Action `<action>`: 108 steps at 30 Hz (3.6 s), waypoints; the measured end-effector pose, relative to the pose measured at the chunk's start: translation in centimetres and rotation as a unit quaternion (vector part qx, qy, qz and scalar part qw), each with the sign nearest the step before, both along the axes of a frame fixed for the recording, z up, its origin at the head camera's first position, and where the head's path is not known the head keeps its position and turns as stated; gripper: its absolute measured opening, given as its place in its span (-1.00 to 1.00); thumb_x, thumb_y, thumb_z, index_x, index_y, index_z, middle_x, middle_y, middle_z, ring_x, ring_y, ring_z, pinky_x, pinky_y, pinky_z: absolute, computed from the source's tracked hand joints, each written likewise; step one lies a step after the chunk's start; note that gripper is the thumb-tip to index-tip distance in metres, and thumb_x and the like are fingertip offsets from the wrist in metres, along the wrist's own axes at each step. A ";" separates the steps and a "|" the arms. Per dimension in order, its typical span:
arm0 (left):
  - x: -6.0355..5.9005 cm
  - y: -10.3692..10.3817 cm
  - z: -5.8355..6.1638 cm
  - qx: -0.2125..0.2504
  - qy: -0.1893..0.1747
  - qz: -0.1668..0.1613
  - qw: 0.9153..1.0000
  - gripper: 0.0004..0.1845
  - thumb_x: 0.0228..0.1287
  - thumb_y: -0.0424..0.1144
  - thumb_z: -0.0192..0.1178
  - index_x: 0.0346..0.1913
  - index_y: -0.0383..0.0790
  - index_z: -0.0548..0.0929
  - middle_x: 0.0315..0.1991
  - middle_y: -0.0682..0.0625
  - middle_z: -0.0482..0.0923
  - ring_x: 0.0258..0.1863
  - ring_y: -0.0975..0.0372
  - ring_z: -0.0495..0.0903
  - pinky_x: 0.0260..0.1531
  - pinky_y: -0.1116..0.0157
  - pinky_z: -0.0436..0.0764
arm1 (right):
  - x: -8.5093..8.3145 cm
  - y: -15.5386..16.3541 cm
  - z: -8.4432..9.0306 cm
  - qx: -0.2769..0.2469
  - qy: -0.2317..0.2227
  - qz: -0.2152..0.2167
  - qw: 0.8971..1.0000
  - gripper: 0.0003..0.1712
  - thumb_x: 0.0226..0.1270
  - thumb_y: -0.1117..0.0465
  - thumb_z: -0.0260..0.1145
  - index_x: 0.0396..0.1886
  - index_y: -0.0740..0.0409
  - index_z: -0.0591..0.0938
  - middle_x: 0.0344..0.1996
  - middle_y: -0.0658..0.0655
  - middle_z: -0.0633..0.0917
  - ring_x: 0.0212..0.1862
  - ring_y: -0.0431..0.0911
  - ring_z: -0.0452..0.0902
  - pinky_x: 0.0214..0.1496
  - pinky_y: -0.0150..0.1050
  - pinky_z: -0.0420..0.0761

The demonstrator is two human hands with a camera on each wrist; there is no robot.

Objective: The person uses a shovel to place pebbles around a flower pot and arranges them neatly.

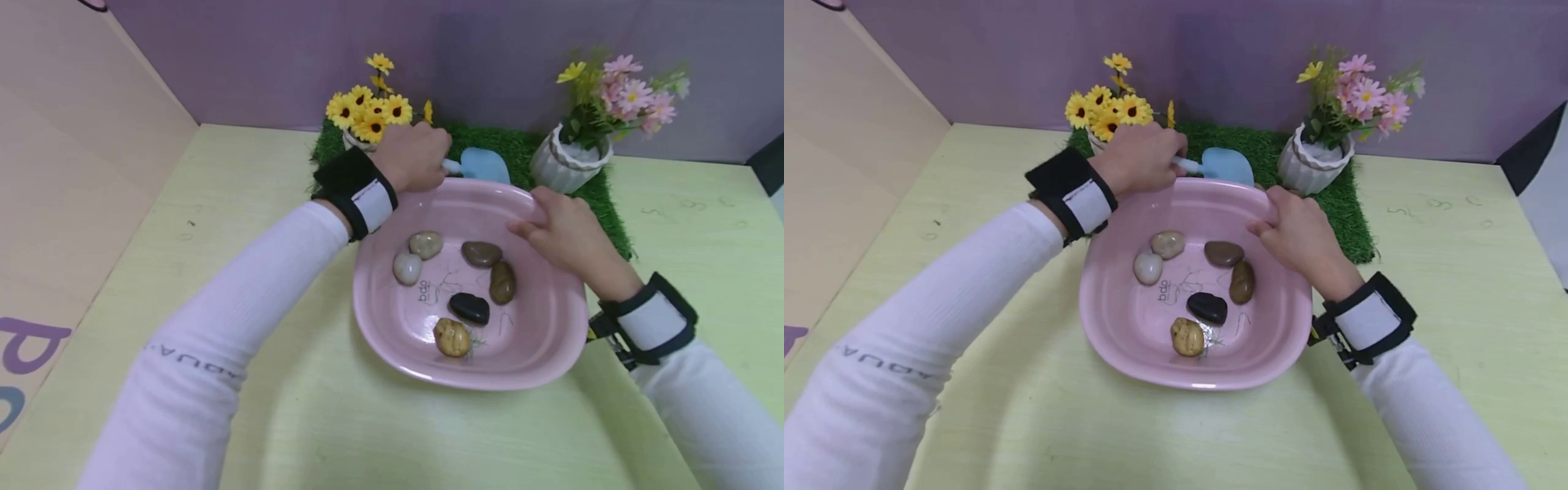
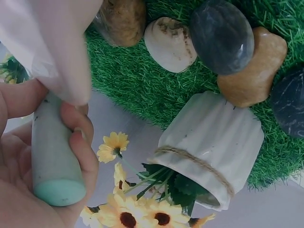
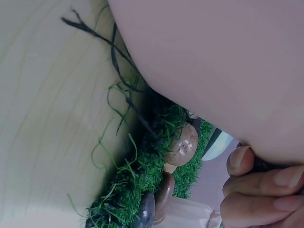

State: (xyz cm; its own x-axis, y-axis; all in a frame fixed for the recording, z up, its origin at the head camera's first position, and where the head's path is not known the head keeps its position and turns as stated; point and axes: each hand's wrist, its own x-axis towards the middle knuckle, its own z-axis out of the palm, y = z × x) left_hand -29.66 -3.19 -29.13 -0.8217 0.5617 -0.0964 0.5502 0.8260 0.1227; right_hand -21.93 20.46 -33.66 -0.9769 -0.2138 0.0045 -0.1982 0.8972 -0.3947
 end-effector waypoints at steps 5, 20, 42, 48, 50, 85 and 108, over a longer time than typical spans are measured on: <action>0.0 0.1 0.0 -0.002 0.002 0.001 1.000 -0.79 0.50 -0.19 -0.10 -0.14 -0.19 0.52 -0.48 0.02 0.23 -0.46 0.20 0.33 -0.46 0.30 0.30 | 0.0 0.0 0.0 -0.004 -0.003 -0.001 1.000 -0.67 0.38 0.07 0.29 -0.32 0.21 0.39 -0.59 0.16 0.42 -0.56 0.00 0.40 -0.55 -0.19 0.37; 0.5 0.3 0.2 -0.008 -0.001 0.007 1.000 -0.57 0.53 -0.13 -0.08 0.34 -0.20 0.39 -0.05 -0.14 0.62 -0.23 0.11 0.58 -0.28 0.19 0.55 | 0.1 -0.1 0.1 -0.002 0.004 -0.003 1.000 -0.66 0.36 0.10 0.31 -0.36 0.21 0.38 -0.59 0.17 0.42 -0.54 0.03 0.41 -0.55 -0.19 0.37; 0.9 -4.0 3.6 0.059 0.051 -0.024 0.997 -0.69 0.48 -0.09 0.07 0.17 -0.08 0.52 -0.11 -0.06 0.65 -0.23 0.10 0.55 -0.11 0.15 0.49 | 0.1 -0.1 0.1 0.005 0.009 -0.005 1.000 -0.64 0.36 0.06 0.31 -0.34 0.21 0.38 -0.60 0.17 0.38 -0.53 0.04 0.38 -0.53 -0.19 0.33; 1.3 -4.1 3.7 0.035 0.039 -0.095 0.994 -0.75 0.42 -0.16 0.14 0.08 -0.08 0.60 -0.20 -0.05 0.66 -0.32 0.09 0.51 -0.17 0.15 0.52 | 0.1 0.0 0.1 0.001 0.010 -0.006 1.000 -0.62 0.36 0.04 0.31 -0.20 0.28 0.47 -0.51 0.27 0.50 -0.45 0.11 0.45 -0.49 -0.16 0.38; 1.5 -3.8 3.6 0.007 0.037 -0.108 0.993 -0.77 0.41 -0.19 0.15 0.07 -0.07 0.61 -0.17 -0.05 0.67 -0.29 0.10 0.54 -0.14 0.13 0.56 | 0.1 0.0 0.0 -0.001 0.006 -0.006 1.000 -0.63 0.36 0.04 0.31 -0.24 0.27 0.45 -0.54 0.23 0.47 -0.48 0.08 0.44 -0.52 -0.17 0.39; 3.9 0.5 2.3 -0.135 0.169 -0.211 0.953 -0.81 0.48 -0.33 0.04 -0.12 -0.10 0.68 -0.06 -0.06 0.70 -0.09 0.05 0.63 0.15 0.11 0.43 | 0.0 0.3 -0.2 -0.006 0.010 -0.007 1.000 -0.62 0.36 0.08 0.30 -0.41 0.18 0.33 -0.65 0.10 0.29 -0.60 -0.02 0.32 -0.59 -0.21 0.30; 4.2 1.0 2.2 -0.160 0.116 -0.132 0.971 -0.84 0.43 -0.31 0.05 -0.18 -0.09 0.65 -0.12 -0.04 0.70 -0.07 0.03 0.65 0.41 -0.02 0.24 | 0.0 0.2 -0.2 -0.004 -0.003 -0.011 1.000 -0.63 0.37 0.07 0.30 -0.38 0.19 0.33 -0.65 0.10 0.29 -0.59 -0.01 0.33 -0.58 -0.20 0.32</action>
State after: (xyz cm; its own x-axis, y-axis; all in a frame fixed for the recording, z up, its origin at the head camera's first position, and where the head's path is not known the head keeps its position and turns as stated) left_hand -25.43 -2.14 -26.97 -0.6742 0.7270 -0.1304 0.7297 0.6283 -0.2696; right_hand -21.92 20.67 -33.83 -0.9814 -0.1918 0.0006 -0.1759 0.8985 -0.4023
